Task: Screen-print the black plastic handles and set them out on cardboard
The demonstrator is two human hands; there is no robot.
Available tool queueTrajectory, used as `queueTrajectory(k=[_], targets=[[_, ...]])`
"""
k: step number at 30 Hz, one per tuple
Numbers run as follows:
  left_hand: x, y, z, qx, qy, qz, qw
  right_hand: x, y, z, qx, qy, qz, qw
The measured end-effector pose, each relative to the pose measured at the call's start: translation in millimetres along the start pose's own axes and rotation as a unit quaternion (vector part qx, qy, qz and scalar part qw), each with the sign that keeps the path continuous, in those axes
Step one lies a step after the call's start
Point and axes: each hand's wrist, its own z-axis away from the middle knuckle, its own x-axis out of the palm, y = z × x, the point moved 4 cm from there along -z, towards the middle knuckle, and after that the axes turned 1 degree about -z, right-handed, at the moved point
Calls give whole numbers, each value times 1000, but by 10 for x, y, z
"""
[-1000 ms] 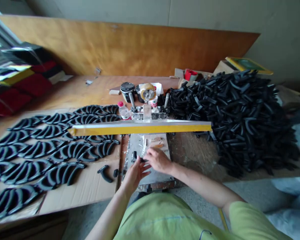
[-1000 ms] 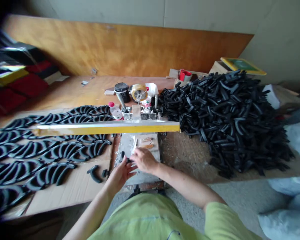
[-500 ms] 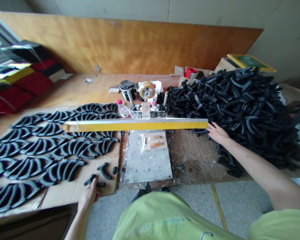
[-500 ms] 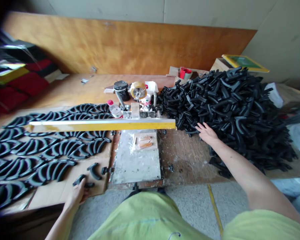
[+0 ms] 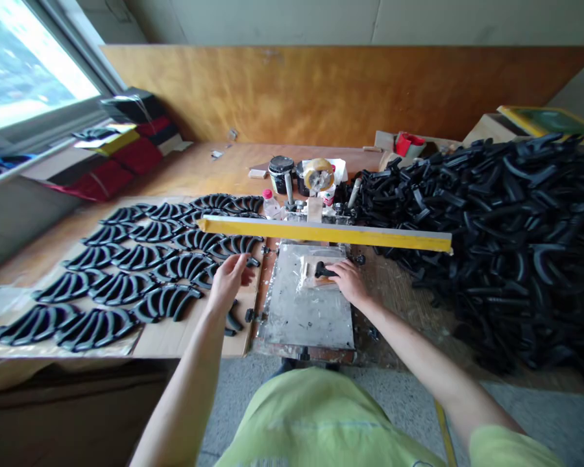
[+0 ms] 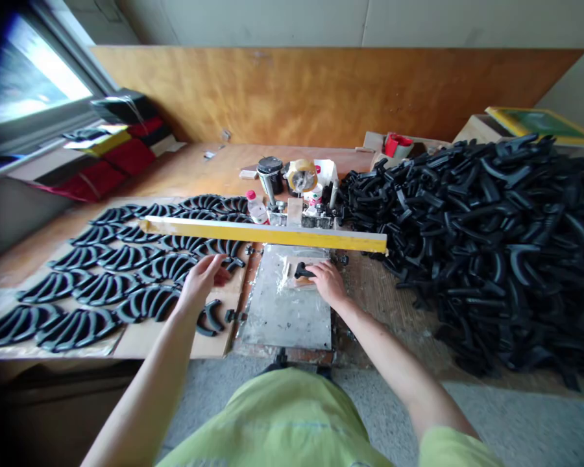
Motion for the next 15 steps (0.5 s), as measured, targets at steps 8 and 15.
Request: queueTrajectory(k=[8,15], targets=[[414,956,41,123,-16,203,971,158,-268,-110,-20,-83,64,994],[314,725,289,115,-10,152,982,-116,-3,54,105,-21,-225,968]])
